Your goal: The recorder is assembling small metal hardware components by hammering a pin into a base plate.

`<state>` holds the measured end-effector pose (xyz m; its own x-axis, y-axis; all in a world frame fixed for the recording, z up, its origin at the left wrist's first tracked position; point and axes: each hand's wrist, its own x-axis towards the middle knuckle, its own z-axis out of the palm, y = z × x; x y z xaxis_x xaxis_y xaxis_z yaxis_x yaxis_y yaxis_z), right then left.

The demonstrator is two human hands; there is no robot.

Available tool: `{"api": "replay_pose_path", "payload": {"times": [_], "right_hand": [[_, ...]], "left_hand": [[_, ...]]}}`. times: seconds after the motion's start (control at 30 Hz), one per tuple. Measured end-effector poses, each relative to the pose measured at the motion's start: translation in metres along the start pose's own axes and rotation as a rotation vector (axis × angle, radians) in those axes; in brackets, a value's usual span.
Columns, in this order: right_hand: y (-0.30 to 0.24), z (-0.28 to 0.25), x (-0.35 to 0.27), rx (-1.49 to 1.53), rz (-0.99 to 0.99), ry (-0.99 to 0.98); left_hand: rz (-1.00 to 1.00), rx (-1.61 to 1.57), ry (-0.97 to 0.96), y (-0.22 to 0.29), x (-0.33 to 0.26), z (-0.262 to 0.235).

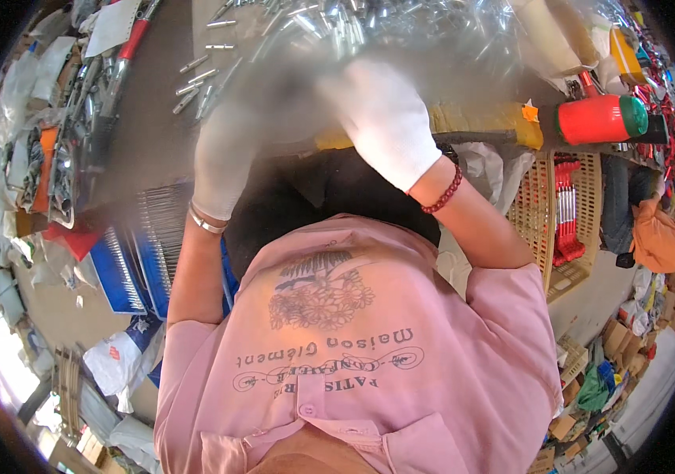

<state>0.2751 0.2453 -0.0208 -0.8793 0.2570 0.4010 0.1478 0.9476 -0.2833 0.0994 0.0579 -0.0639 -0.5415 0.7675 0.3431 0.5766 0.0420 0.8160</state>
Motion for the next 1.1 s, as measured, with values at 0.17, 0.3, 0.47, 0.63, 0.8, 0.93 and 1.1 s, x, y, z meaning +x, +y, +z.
{"api": "replay_pose_path", "payload": {"times": [0.17, 0.3, 0.47, 0.63, 0.8, 0.93, 1.1], "right_hand": [[-0.026, 0.008, -0.015, -0.05, 0.131, -0.17], [-0.034, 0.008, -0.022, 0.326, 0.277, -0.36], [-0.04, 0.009, -0.025, 0.958, 0.614, -0.603], [-0.055, 0.007, -0.025, 1.102, 0.785, -0.659], [-0.071, 0.026, -0.032, 0.851, 0.373, -0.438], [-0.064, 0.002, -0.008, 0.881, 0.46, -0.492], [-0.029, 0.014, -0.008, 1.039, 0.623, -0.377]], "left_hand": [[0.019, 0.021, 0.013, 0.005, -0.002, 0.0], [0.103, 0.21, 0.146, 0.021, -0.012, 0.004], [-0.5, -0.11, 0.112, 0.05, -0.041, 0.02], [-0.82, -0.446, 0.103, 0.061, -0.035, 0.018], [-0.735, -0.599, 0.192, 0.054, -0.048, 0.008], [-0.659, -0.617, 0.329, 0.047, -0.058, -0.024], [-0.748, -0.229, 0.63, -0.039, -0.13, -0.072]]}}
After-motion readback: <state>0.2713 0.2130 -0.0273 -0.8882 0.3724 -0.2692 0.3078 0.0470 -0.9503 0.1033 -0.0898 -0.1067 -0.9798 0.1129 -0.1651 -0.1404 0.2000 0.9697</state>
